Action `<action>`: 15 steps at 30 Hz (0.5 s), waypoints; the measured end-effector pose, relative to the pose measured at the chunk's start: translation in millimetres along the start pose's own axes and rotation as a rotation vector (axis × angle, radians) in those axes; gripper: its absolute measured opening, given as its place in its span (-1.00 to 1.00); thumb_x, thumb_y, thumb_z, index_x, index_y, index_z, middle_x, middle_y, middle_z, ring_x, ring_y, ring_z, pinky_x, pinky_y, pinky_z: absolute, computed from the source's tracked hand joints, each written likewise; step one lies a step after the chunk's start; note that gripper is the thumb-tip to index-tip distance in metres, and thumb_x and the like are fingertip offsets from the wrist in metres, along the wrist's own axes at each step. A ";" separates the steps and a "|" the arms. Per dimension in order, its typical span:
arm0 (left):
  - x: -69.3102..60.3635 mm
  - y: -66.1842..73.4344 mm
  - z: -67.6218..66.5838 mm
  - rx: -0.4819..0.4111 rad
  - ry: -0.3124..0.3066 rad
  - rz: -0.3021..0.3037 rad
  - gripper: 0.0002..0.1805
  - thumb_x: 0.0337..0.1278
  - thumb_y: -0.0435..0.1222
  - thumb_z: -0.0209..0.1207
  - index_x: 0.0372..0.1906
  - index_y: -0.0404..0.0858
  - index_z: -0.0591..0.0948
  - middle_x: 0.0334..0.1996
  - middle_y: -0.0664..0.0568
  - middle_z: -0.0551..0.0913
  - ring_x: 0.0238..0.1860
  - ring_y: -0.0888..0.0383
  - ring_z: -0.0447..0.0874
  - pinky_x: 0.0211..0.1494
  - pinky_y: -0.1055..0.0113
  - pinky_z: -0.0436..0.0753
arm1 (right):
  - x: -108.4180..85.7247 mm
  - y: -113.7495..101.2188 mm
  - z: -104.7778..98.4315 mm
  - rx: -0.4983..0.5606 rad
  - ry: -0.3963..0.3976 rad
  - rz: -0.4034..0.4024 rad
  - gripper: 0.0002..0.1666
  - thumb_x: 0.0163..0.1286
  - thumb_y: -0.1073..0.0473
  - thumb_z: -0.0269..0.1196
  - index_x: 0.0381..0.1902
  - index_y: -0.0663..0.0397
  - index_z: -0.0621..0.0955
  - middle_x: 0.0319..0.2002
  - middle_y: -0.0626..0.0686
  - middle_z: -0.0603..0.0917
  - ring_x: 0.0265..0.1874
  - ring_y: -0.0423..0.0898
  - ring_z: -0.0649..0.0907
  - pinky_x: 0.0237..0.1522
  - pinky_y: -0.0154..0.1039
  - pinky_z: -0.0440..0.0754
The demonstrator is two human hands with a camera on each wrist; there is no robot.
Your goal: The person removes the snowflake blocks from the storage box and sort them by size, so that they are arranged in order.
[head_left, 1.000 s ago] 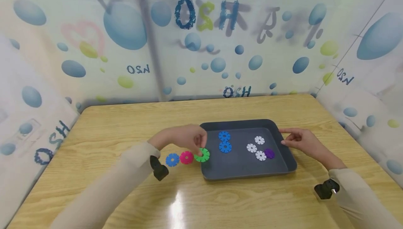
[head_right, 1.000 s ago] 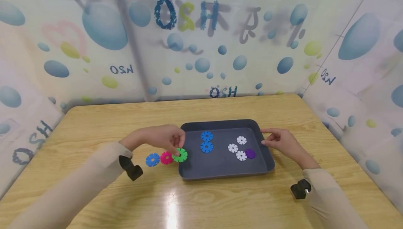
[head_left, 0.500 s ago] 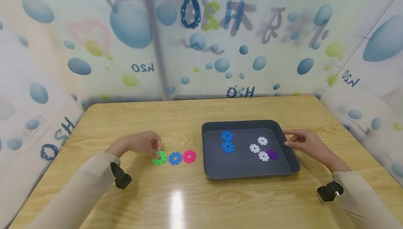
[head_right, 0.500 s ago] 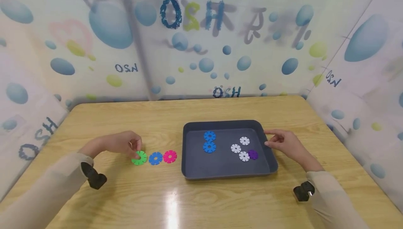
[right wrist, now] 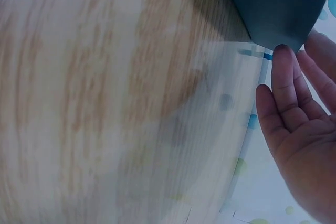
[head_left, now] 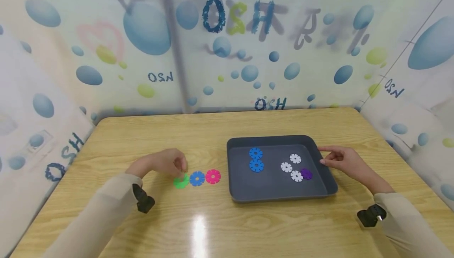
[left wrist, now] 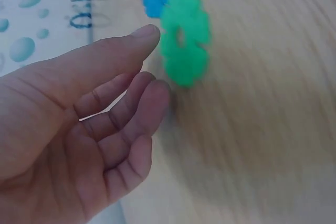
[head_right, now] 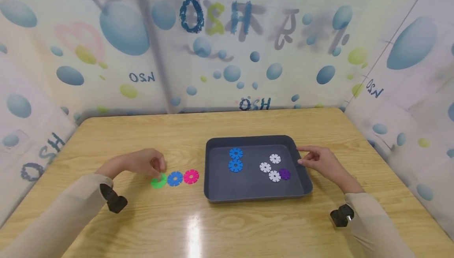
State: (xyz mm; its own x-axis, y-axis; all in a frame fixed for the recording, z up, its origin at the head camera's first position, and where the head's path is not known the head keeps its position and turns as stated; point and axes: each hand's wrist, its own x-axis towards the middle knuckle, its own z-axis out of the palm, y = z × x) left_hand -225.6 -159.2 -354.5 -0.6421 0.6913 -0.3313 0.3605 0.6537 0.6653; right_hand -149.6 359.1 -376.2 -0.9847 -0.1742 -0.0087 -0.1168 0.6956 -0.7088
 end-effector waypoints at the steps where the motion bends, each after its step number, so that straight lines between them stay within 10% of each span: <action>1: 3.7 4.0 -0.3 0.016 0.013 0.016 -0.83 -0.07 -0.41 0.30 -0.36 -0.34 0.54 -0.44 0.03 0.52 -0.41 0.19 0.44 -0.33 0.33 0.48 | -0.3 0.2 -0.1 -0.001 0.001 0.000 -0.43 0.23 0.16 0.26 0.14 0.36 0.43 -0.40 0.10 0.64 -0.48 -0.09 0.60 -0.45 -0.28 0.53; 9: 55.8 63.4 3.2 0.077 0.013 0.187 -0.87 -0.02 -0.42 0.27 -0.37 -0.31 0.53 -0.45 0.07 0.54 -0.40 0.19 0.50 -0.32 0.35 0.52 | -2.0 1.8 -0.3 -0.001 0.011 -0.005 -0.43 0.23 0.17 0.26 0.14 0.35 0.44 -0.41 0.09 0.65 -0.48 -0.11 0.60 -0.45 -0.28 0.53; 15: 103.1 106.3 13.8 0.200 -0.057 0.146 -0.80 -0.02 -0.40 0.29 -0.26 -0.30 0.55 -0.38 0.04 0.56 -0.34 0.18 0.50 -0.28 0.39 0.51 | -0.1 2.8 1.5 0.004 0.016 -0.014 -0.44 0.23 0.17 0.26 0.14 0.35 0.44 -0.41 0.10 0.65 -0.48 -0.11 0.60 -0.46 -0.29 0.53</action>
State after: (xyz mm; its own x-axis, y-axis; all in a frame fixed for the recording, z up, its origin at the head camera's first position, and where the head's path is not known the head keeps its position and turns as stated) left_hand -244.1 -14.2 -327.2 -0.5364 0.7955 -0.2820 0.5770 0.5895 0.5654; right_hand -149.7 360.0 -379.2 -0.9848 -0.1731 0.0126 -0.1304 0.6901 -0.7119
